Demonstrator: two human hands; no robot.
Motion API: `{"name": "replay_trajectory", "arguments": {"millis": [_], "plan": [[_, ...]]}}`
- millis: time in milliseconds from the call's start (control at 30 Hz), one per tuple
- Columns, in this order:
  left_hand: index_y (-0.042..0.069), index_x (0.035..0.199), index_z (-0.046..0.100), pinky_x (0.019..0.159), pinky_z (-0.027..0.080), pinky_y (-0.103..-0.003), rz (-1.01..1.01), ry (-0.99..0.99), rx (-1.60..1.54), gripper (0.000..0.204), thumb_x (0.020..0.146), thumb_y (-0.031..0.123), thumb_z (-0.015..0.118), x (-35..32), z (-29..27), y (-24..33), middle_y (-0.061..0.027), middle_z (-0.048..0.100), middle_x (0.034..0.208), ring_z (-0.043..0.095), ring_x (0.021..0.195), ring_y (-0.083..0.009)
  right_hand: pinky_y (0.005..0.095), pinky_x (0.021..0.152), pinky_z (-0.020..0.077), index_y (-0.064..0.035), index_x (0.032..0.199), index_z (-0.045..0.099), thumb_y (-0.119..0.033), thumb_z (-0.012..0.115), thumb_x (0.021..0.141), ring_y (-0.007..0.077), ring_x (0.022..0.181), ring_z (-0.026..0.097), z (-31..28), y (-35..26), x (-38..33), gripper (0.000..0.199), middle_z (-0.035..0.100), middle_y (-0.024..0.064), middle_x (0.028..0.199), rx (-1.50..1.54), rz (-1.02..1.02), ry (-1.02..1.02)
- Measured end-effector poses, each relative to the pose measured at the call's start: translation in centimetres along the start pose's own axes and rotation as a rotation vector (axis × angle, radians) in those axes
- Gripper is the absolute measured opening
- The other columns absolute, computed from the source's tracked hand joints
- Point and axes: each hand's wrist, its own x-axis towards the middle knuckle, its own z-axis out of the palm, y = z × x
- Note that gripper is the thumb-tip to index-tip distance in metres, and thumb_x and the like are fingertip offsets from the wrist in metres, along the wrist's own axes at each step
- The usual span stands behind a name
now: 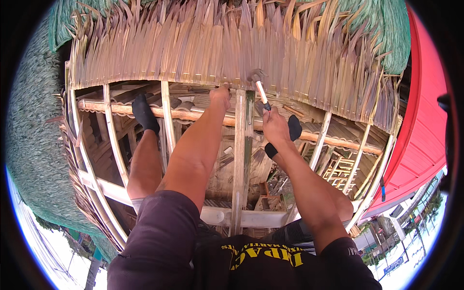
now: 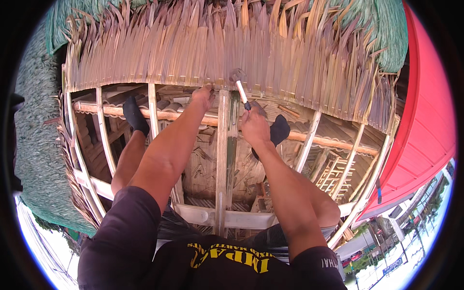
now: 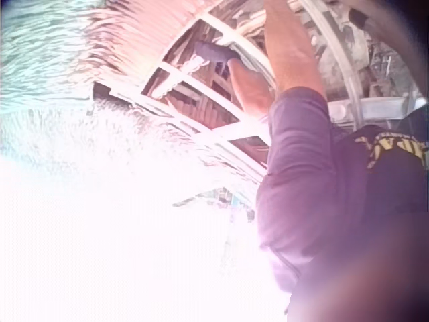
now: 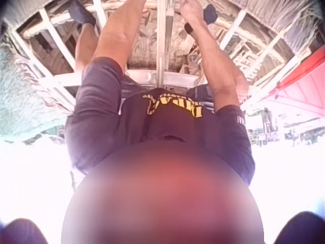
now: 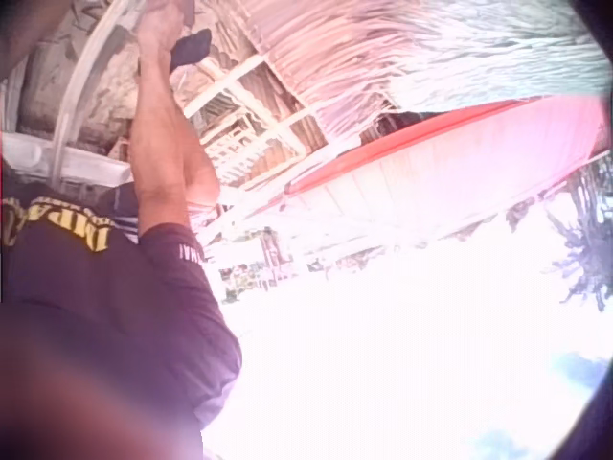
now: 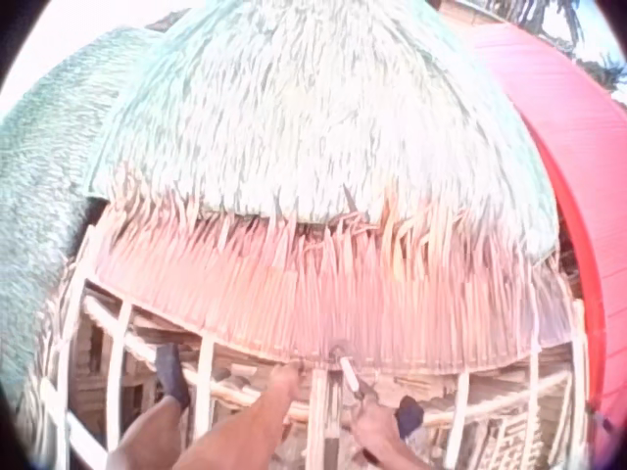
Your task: The person installs thatched matting onto a bamboo roof frame. They position bundles of dried palm leaves over the frame, then use a hammer and nails to secure the matting to the bamboo supports.
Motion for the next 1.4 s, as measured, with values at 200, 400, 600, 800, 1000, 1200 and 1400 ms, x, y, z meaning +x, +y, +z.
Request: {"name": "replay_trajectory", "arguments": {"millis": [200,400,600,800,1000,1200,1400], "plan": [[0.002,0.136,0.06,0.088,0.051,-0.034,0.587,-0.282,0.774,0.043,0.099,0.024,0.063,-17.5,-10.7,10.9,-0.0101,0.069,0.116,0.065,0.102,-0.0191,0.0584,0.077,0.0478,0.0015,0.108,0.054,-0.03,0.048,0.104,0.0517,0.092,0.064,-8.7,-5.5,-13.4,0.032,0.066,0.0339,0.094,0.151,-0.085,0.019],[-0.001,0.126,0.065,0.089,0.055,-0.036,1.288,-0.1,0.876,0.037,0.096,0.021,0.064,-44.6,-26.5,14.8,-0.017,0.075,0.107,0.072,0.1,-0.0252,0.0551,0.079,0.0482,0.0018,0.106,0.054,-0.038,0.053,0.104,0.0504,0.091,0.064,-10.1,-9.5,-28.7,0.04,0.066,0.0307,0.09,0.15,-0.491,-0.116],[0.001,0.099,0.073,0.075,0.057,-0.036,0.727,-0.276,1.509,0.021,0.093,0.018,0.061,-60.3,-41.9,3.3,-0.0106,0.074,0.084,0.073,0.079,-0.021,0.0531,0.08,0.0505,0.0043,0.102,0.056,-0.043,0.056,0.102,0.0505,0.093,0.066,-7.1,-13.4,-40.1,0.048,0.068,0.0304,0.094,0.096,-0.832,-0.34],[0.002,0.121,0.061,0.082,0.058,-0.045,0.776,0.106,1.744,0.033,0.088,0.005,0.058,-59.0,-43.9,-13.7,-0.0214,0.066,0.111,0.07,0.098,-0.0366,0.0565,0.086,0.0493,0.0052,0.106,0.055,-0.047,0.051,0.104,0.0518,0.1,0.064,-5.7,-13.9,-43.8,0.052,0.068,0.0329,0.102,-0.173,-0.969,-0.594],[0.008,0.118,0.062,0.081,0.06,-0.043,0.755,0.191,1.752,0.025,0.093,0.01,0.056,-56.0,-44.7,-16.3,-0.0137,0.065,0.114,0.072,0.098,-0.0322,0.0557,0.088,0.0496,0.0062,0.107,0.055,-0.044,0.053,0.103,0.051,0.102,0.064,-6.3,-13.2,-44.7,0.051,0.069,0.0321,0.104,-0.181,-0.917,-0.595],[0.01,0.115,0.068,0.076,0.058,-0.045,0.699,0.241,1.529,0.024,0.094,0.015,0.058,-58.9,-43.4,-13.5,-0.0126,0.074,0.103,0.072,0.092,-0.0358,0.0524,0.087,0.0511,0.0065,0.106,0.055,-0.044,0.055,0.103,0.0498,0.102,0.065,-6.7,-12.0,-43.7,0.05,0.069,0.0317,0.106,-0.049,-0.891,-0.489],[-0.002,0.107,0.063,0.069,0.052,-0.025,0.696,-0.216,0.387,0.021,0.103,0.018,0.062,-60.3,-38.5,-8.3,-0.0048,0.069,0.091,0.064,0.077,-0.0091,0.0464,0.08,0.0526,0.0042,0.106,0.058,-0.039,0.062,0.1,0.0453,0.092,0.068,-8.5,-11.8,-43.9,0.044,0.07,0.026,0.097,0.231,-0.884,-0.4]]}}
